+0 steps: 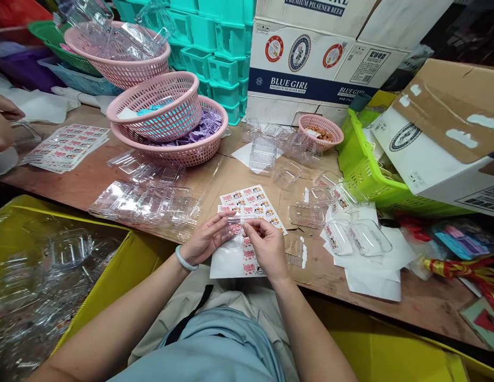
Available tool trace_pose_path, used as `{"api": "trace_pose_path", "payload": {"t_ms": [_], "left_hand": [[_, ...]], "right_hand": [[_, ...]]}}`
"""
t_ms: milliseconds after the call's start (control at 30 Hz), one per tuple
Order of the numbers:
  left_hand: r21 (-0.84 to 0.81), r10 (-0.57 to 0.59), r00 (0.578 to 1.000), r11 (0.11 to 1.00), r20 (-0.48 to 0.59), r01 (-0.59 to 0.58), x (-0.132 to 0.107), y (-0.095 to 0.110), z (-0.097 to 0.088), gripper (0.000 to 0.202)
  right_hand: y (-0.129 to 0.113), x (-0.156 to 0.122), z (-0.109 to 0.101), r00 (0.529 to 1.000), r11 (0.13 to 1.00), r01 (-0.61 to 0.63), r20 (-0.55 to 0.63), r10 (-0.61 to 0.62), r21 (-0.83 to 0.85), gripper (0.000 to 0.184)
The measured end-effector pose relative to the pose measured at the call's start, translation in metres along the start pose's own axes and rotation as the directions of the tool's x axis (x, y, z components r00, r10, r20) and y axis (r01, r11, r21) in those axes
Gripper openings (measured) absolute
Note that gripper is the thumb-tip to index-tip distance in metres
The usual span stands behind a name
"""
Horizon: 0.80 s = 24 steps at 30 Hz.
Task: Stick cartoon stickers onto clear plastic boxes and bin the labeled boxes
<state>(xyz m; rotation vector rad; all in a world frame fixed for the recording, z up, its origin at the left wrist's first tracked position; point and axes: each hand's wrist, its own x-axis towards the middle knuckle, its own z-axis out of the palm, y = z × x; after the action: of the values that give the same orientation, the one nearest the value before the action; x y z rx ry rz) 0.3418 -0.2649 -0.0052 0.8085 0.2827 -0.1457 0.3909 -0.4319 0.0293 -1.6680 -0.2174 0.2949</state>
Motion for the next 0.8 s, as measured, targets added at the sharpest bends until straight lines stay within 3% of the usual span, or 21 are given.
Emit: {"api": "trace_pose_path", "payload": {"t_ms": [200,300,367,467,567,633,700,733,800], "left_hand": [[0.05,0.011,1.0,0.999,-0.018,-0.01,-0.001,-0.001,0.004,0.043],[0.124,0.073,0.995,0.99,-0.068,-0.064,-0.002,-0.004,0.011,0.048],[0.138,0.104,0.988,0.986,-0.114,-0.088,-0.003,-0.005,0.016,0.048],[0.164,0.136,0.979,0.98,-0.153,-0.111,-0.005,-0.005,0.023,0.047],[0.189,0.169,0.981,0.971,-0.097,-0.149,-0.007,-0.004,0.032,0.044],[0.189,0.141,0.989,0.973,-0.039,-0.131,-0.007,-0.003,0.04,0.044],[0.19,0.093,0.995,0.977,0.031,-0.097,-0.004,-0.003,0.045,0.046],[0.196,0.081,0.994,0.976,0.068,-0.093,-0.002,-0.003,0.047,0.046],[0.252,0.107,0.988,0.959,0.111,-0.132,0.005,-0.003,0.046,0.048]], "right_hand": [[0.0,-0.006,0.006,0.991,0.96,0.134,0.004,-0.137,-0.245,0.024],[0.003,-0.007,0.006,0.958,0.849,0.237,-0.034,-0.286,-0.473,0.023],[0.008,-0.006,0.003,0.924,0.795,0.223,-0.138,-0.358,-0.564,0.028],[0.017,-0.003,-0.004,0.897,0.864,0.131,-0.314,-0.312,-0.486,0.066],[0.018,-0.004,-0.008,0.959,0.967,0.072,-0.248,-0.135,-0.246,0.085],[0.013,-0.005,-0.013,0.996,0.995,0.032,-0.075,-0.04,-0.094,0.072],[0.007,-0.004,-0.025,0.996,0.999,0.032,0.084,-0.029,-0.028,0.055],[0.004,-0.003,-0.036,0.993,0.996,0.066,0.105,-0.06,-0.056,0.05],[0.004,0.0,-0.066,0.977,0.937,0.184,-0.048,-0.207,-0.296,0.044]]}}
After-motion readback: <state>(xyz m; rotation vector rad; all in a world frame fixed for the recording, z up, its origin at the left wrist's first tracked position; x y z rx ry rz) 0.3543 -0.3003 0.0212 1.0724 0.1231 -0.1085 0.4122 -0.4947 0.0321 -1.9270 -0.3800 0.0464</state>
